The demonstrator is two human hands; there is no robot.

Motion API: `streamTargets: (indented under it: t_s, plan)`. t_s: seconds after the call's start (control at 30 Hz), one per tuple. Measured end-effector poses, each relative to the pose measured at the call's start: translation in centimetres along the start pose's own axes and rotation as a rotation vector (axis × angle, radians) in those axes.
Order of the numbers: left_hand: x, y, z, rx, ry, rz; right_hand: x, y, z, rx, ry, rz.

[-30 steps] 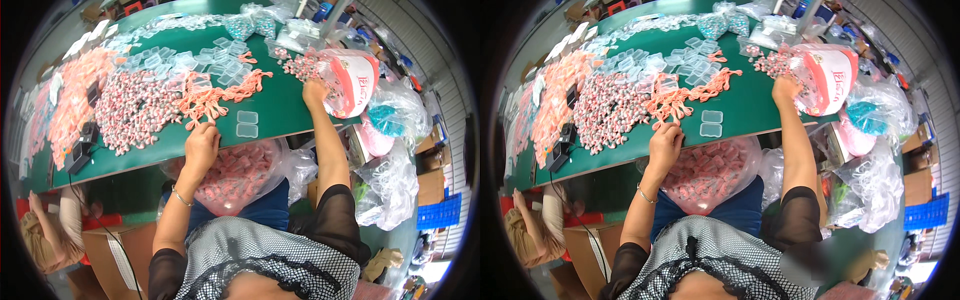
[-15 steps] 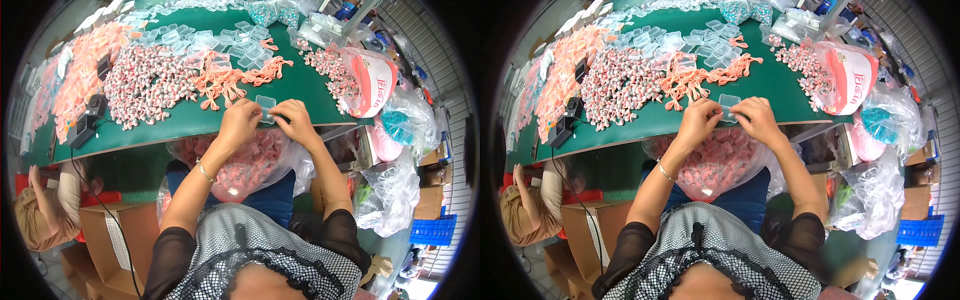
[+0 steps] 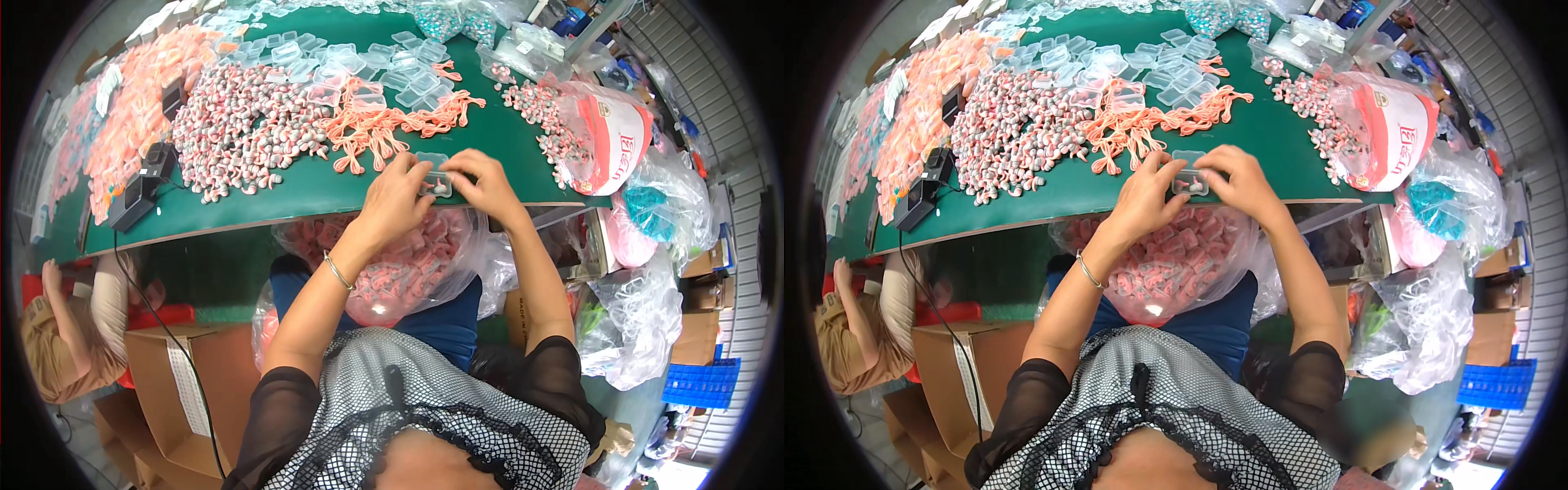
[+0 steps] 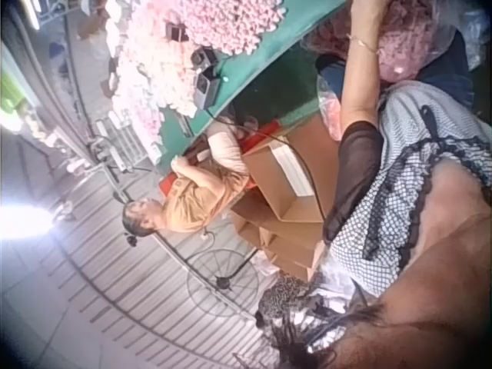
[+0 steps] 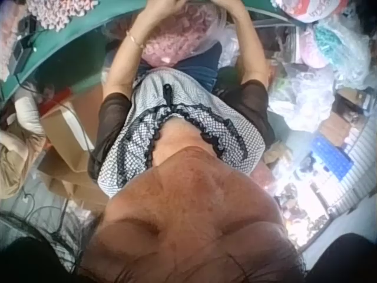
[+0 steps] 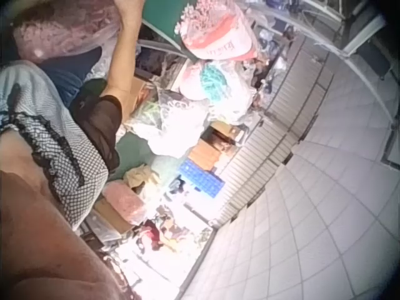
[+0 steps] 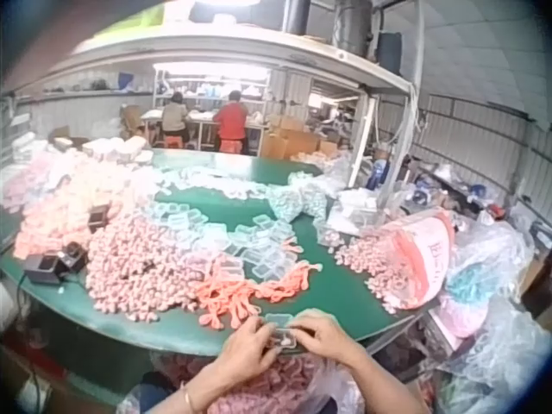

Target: The recorder is sorting and placing small pink parts into clear plastic containers.

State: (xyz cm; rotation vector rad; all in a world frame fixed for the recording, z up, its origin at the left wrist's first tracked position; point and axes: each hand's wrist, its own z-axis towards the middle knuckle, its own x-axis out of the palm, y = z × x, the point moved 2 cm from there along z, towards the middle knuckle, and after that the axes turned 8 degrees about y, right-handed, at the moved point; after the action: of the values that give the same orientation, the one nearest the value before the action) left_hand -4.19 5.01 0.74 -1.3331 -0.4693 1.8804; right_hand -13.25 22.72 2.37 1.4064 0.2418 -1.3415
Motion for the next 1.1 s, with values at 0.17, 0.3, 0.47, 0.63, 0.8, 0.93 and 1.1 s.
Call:
streamTargets:
  t_s: [0.17, 0.3, 0.47, 0.63, 0.8, 0.93, 1.1]
  plan:
    - [-0.3, 0.3, 0.3, -0.021, 0.102, 0.067, 0.3, -3.4, 3.8, 0.11, -0.143, -0.114]
    - [0.1, 1.1, 0.2, -0.033, 0.108, 0.057, 2.0, -5.4, 5.6, 0.092, -0.217, -0.422]
    - [0.2, 1.5, 0.1, -0.019, 0.095, 0.047, 1.4, -5.6, 5.8, 0.091, -0.176, -0.474]
    - [0.2, 1.7, -0.2, -0.014, 0.081, 0.034, 0.5, -4.3, 4.3, 0.072, -0.252, -0.289]
    - [-0.1, 1.3, -0.1, -0.044, 0.082, -0.018, 0.3, -1.8, 0.5, 0.223, -0.118, 0.28]
    - [-0.2, 1.1, 0.2, -0.102, 0.094, -0.042, 1.5, -0.1, -0.7, 0.103, -0.197, 0.283]
    - [0.0, 1.0, 0.2, -0.116, -0.028, -0.085, 2.4, 0.1, -0.8, -0.09, -0.166, 0.024]
